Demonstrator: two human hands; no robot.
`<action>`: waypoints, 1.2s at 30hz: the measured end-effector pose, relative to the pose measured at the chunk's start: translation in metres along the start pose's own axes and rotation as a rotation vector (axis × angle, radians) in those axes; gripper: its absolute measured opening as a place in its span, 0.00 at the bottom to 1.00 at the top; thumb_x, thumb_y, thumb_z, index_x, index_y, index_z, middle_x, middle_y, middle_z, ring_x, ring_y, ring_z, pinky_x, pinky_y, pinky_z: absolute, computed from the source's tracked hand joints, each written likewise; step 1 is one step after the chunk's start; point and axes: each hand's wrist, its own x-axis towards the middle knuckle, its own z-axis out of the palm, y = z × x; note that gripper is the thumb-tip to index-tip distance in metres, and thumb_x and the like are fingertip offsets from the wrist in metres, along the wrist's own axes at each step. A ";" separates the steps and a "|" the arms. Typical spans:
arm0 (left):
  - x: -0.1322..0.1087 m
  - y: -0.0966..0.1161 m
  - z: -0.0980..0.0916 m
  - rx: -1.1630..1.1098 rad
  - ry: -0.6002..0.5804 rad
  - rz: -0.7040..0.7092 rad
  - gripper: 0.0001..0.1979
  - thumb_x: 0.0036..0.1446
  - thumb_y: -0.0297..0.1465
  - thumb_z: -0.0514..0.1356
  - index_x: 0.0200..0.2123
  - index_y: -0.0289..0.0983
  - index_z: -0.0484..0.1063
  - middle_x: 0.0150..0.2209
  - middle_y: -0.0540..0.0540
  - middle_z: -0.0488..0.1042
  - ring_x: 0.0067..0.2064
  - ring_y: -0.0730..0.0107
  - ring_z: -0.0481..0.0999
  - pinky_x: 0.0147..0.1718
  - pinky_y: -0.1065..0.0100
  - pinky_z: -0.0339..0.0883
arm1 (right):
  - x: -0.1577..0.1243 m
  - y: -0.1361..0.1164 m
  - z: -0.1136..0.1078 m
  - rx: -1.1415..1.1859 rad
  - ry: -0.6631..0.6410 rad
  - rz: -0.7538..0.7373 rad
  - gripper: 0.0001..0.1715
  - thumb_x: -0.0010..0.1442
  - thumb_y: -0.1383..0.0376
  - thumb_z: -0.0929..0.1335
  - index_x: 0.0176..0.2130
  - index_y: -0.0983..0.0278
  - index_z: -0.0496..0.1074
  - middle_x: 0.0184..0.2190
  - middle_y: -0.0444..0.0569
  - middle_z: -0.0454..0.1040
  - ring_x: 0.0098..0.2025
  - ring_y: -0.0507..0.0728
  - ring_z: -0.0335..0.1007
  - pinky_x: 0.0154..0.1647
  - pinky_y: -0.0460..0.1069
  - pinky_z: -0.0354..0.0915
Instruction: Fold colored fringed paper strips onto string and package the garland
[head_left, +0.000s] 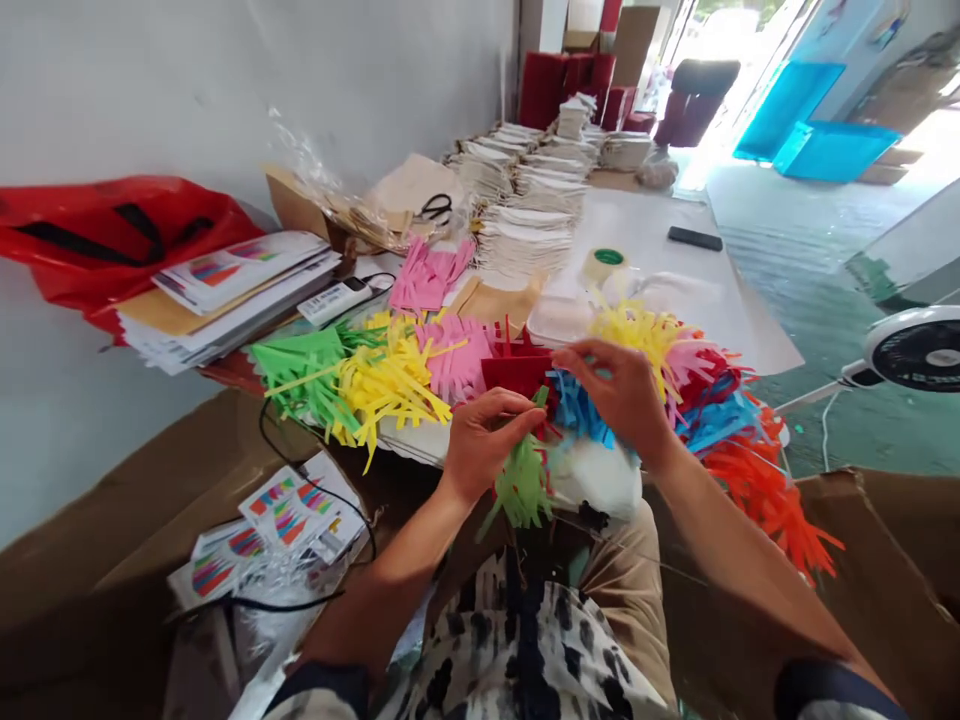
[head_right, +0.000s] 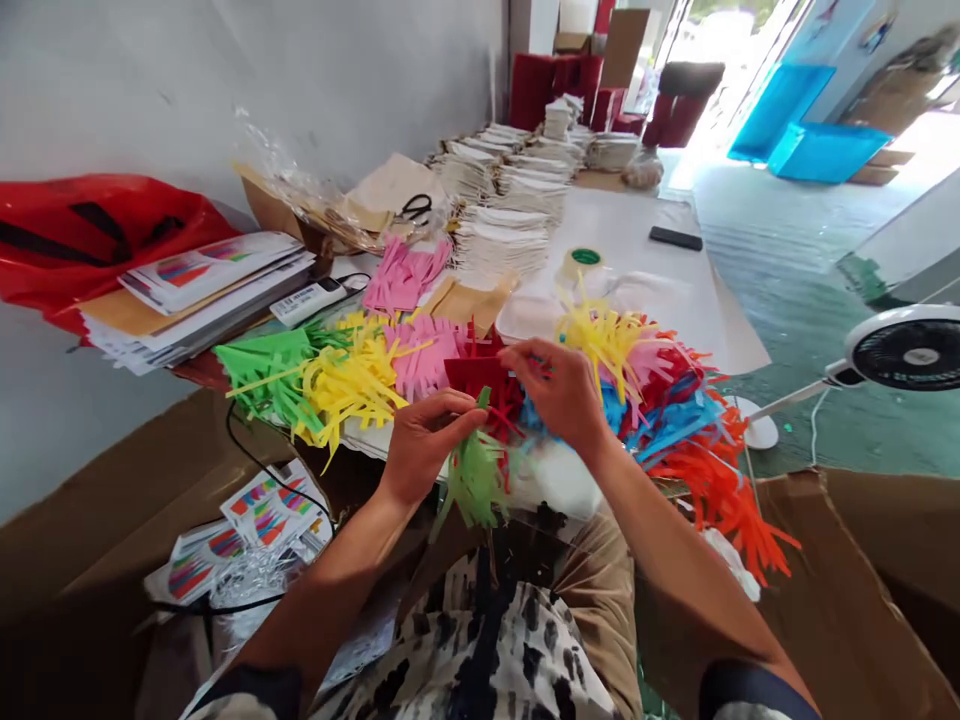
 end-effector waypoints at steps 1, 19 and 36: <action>0.002 -0.002 -0.004 0.019 0.005 -0.014 0.10 0.55 0.38 0.75 0.31 0.38 0.84 0.32 0.49 0.80 0.34 0.72 0.76 0.34 0.71 0.69 | 0.021 0.009 0.003 -0.147 0.018 0.008 0.14 0.69 0.56 0.69 0.45 0.58 0.84 0.41 0.47 0.86 0.43 0.59 0.81 0.49 0.54 0.72; -0.001 -0.013 -0.030 -0.139 0.020 -0.335 0.15 0.54 0.41 0.75 0.36 0.37 0.81 0.33 0.48 0.82 0.35 0.70 0.79 0.38 0.70 0.69 | 0.150 0.104 0.062 -0.976 -0.474 0.333 0.24 0.60 0.67 0.70 0.54 0.72 0.82 0.53 0.70 0.81 0.54 0.69 0.78 0.51 0.55 0.69; -0.030 0.008 -0.022 -0.113 0.125 -0.179 0.11 0.58 0.40 0.73 0.37 0.39 0.81 0.35 0.50 0.79 0.35 0.72 0.73 0.38 0.70 0.67 | 0.017 -0.014 0.014 0.079 -0.114 -0.109 0.06 0.58 0.65 0.74 0.39 0.59 0.76 0.32 0.44 0.80 0.32 0.55 0.74 0.34 0.51 0.70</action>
